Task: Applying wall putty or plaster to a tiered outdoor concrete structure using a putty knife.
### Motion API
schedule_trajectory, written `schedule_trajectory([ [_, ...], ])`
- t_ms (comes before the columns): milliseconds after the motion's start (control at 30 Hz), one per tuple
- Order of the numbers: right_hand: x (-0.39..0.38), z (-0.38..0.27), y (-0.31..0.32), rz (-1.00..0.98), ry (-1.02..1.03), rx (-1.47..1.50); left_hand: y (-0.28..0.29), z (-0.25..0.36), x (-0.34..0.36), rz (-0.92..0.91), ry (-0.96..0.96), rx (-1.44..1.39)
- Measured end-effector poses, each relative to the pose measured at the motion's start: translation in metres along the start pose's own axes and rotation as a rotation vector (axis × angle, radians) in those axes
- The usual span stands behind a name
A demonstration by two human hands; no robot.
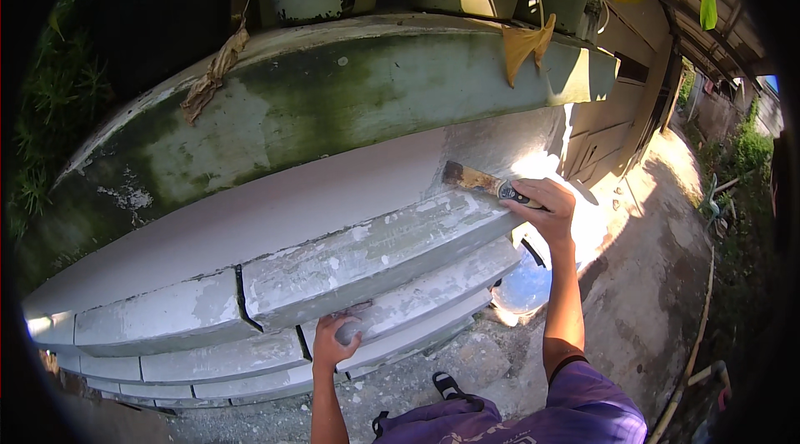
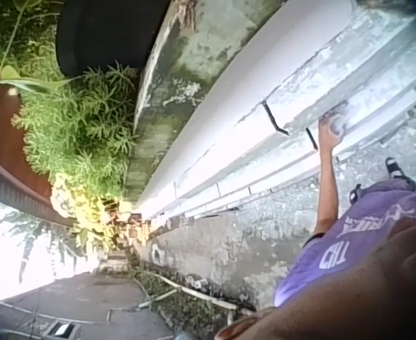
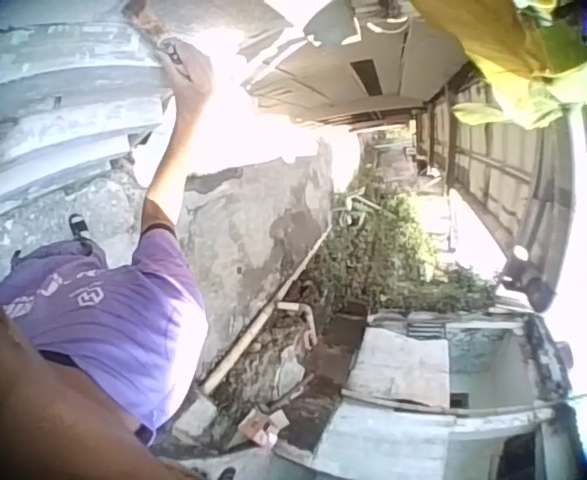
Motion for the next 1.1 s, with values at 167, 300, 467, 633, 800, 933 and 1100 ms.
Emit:
schedule_trajectory([
  [167,0.003,0.001,-0.009,0.033,0.027,0.018,0.000,0.003,0.001,0.028,-0.029,0.019],
  [300,0.003,0.010,-0.006,0.068,-0.040,0.089,-0.002,0.003,0.002,0.011,-0.022,-0.019],
  [467,0.006,0.012,-0.002,0.073,-0.070,0.086,-0.002,-0.001,-0.001,0.010,-0.042,-0.011],
  [633,0.005,0.003,-0.003,0.079,-0.041,0.085,0.000,0.003,-0.002,0.022,-0.053,0.002],
  [800,0.004,0.003,-0.009,0.075,-0.075,0.077,-0.001,0.000,-0.001,-0.019,-0.018,-0.013],
  [933,0.004,-0.002,-0.005,0.110,-0.026,0.064,0.002,0.002,0.002,0.026,-0.052,-0.032],
  [1100,-0.003,0.004,-0.003,0.130,-0.096,0.035,-0.002,0.002,0.001,0.001,-0.048,-0.050],
])
Point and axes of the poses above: each hand's wrist, its own x-axis towards the middle knuckle, its own y-axis out of the back of the hand, z = x × y, the point moved 4 cm from there along x, towards the middle knuckle, and after that the axes turned 10 degrees about -y, right-handed, at the moved point
